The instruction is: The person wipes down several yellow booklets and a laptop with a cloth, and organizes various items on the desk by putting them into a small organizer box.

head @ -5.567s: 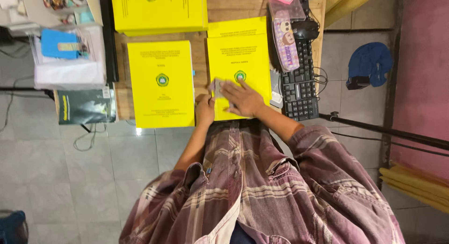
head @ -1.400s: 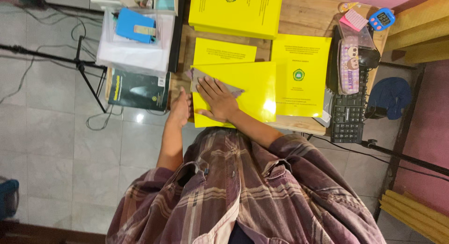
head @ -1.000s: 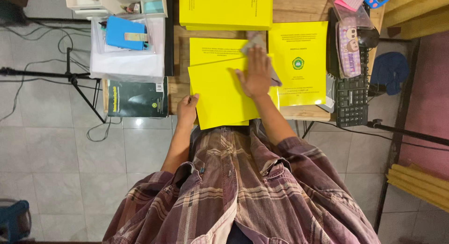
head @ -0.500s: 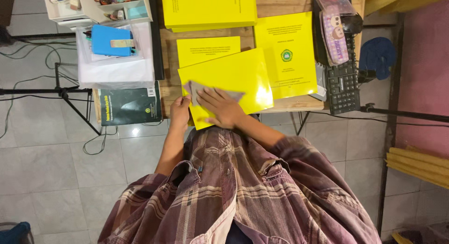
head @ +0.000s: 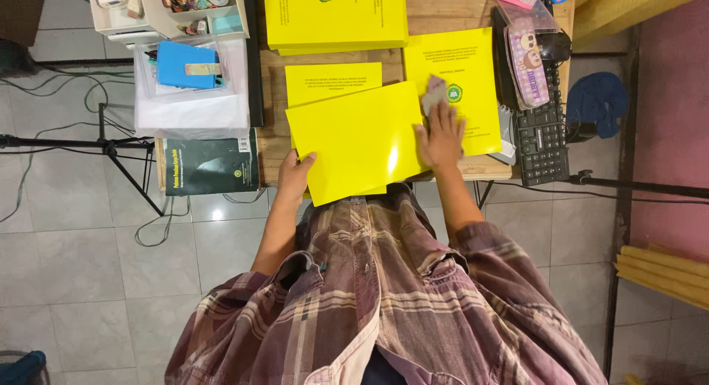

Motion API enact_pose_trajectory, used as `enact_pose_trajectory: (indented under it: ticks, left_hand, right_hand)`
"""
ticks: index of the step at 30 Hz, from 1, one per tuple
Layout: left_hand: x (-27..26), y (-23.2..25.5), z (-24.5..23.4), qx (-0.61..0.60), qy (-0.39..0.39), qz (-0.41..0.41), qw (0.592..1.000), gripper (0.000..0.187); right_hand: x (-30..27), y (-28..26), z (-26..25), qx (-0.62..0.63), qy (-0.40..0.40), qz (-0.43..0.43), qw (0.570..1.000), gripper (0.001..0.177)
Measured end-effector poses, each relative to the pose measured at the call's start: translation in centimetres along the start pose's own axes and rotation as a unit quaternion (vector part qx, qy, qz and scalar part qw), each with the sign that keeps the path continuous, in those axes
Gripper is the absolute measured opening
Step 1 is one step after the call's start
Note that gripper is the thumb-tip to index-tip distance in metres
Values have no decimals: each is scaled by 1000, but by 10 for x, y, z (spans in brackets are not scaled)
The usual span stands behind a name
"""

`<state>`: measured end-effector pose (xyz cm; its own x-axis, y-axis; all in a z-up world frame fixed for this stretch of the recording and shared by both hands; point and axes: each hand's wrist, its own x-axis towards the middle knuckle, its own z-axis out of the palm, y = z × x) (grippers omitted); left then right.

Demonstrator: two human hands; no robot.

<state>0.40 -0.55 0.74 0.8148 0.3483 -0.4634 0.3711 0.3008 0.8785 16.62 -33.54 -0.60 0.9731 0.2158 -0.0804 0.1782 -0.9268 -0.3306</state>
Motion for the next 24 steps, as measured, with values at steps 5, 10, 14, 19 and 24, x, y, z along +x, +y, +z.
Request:
enact_pose_trajectory:
  ticks: [5,10,14,19,24]
  left_hand:
    - [-6,25,6,12,-53,35,998,31]
    - [-10,68,5,-50,-140,58,987,37]
    - [6,104,-1,-55,-153,110,981,40]
    - [40,127,4,78,-96,125,984,44]
    - [45,126,20,139,0,226,964,63]
  right_hand:
    - [-18,12,-16,88,91,1,992,72]
    - [0,15,-27,658,-101,84,742,71]
    - [-4,22,-70,742,-247,62,620,55]
    - [-8,-11,-144,611,-168,-15,773,25]
    - [-37,-94,-205,331,-66,-129,932,23]
